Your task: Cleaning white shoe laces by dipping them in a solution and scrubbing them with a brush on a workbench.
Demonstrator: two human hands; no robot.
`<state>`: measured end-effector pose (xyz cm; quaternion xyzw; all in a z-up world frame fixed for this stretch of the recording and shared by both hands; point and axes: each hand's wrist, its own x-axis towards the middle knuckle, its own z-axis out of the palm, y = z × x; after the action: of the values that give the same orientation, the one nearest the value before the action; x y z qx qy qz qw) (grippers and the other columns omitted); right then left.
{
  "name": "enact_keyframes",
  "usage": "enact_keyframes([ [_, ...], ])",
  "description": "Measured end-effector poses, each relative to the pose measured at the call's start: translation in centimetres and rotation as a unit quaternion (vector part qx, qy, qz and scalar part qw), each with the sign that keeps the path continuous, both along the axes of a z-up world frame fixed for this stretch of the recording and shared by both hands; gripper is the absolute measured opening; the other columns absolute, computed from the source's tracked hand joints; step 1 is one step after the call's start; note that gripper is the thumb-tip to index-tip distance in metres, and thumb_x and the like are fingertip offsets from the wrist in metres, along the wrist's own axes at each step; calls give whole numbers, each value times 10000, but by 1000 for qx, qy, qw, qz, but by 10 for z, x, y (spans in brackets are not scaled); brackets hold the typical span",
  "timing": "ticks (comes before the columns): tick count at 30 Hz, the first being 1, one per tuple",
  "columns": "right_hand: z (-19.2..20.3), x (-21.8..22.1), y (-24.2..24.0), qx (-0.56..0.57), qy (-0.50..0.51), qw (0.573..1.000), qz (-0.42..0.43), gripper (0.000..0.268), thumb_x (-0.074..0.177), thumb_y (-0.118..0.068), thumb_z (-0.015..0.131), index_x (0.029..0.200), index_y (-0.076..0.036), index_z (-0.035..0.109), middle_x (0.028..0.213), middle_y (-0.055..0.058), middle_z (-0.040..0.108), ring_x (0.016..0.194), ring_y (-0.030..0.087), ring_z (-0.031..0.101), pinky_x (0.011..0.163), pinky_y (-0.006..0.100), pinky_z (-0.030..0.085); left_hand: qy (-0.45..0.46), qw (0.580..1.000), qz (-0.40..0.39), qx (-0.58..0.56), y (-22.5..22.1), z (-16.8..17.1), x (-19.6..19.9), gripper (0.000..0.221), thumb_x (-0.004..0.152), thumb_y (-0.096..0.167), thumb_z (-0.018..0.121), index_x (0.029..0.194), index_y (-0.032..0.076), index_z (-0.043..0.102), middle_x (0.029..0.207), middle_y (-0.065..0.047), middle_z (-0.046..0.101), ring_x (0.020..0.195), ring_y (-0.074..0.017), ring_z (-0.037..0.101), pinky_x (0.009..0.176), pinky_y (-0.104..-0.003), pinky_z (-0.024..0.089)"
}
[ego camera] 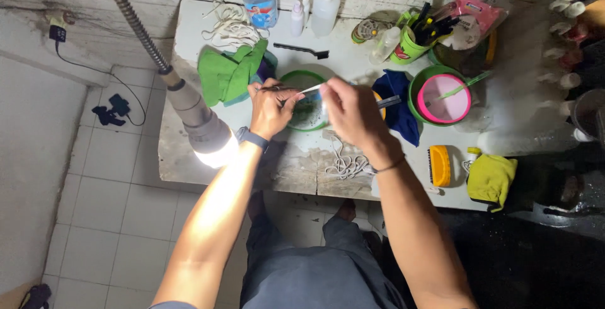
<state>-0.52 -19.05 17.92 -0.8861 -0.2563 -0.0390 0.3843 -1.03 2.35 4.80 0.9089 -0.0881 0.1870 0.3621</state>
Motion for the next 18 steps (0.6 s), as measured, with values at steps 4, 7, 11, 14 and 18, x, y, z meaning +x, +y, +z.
enact_keyframes([
  [4,47,-9,-24,131,-32,991,11,332,1058,-223,537,743,-127,577,505,34,484,569,133,563,561,294,468,29,998,32,-47,-3,-31,4,27,902,290,796,915,307,811,834,50,789,900,-231,682,916,-433,323],
  [7,77,-21,-43,180,-40,983,4,345,1067,-205,528,737,-107,563,540,8,441,577,95,467,579,275,423,44,996,43,-57,-5,-44,6,30,899,287,808,922,305,817,826,29,788,880,-242,686,900,-422,330],
  [11,101,-35,-58,270,-85,958,-44,333,1033,-168,533,720,-57,530,552,6,448,535,100,436,540,278,370,76,994,69,-46,-2,-61,7,31,892,350,821,911,326,821,801,9,776,874,-240,694,894,-388,359],
  [14,130,-61,-61,266,-94,956,-82,316,1032,-138,501,830,103,541,701,137,476,640,208,427,647,340,332,128,987,78,-50,0,-91,10,131,929,412,760,1008,340,837,1006,126,807,1121,-214,582,915,-377,251],
  [18,142,-74,-69,285,-106,946,-112,353,1034,-213,460,781,31,428,715,160,452,616,234,435,653,369,321,112,990,82,-40,-1,-95,9,120,928,369,773,1029,342,832,996,118,808,954,-157,583,885,-370,267],
])
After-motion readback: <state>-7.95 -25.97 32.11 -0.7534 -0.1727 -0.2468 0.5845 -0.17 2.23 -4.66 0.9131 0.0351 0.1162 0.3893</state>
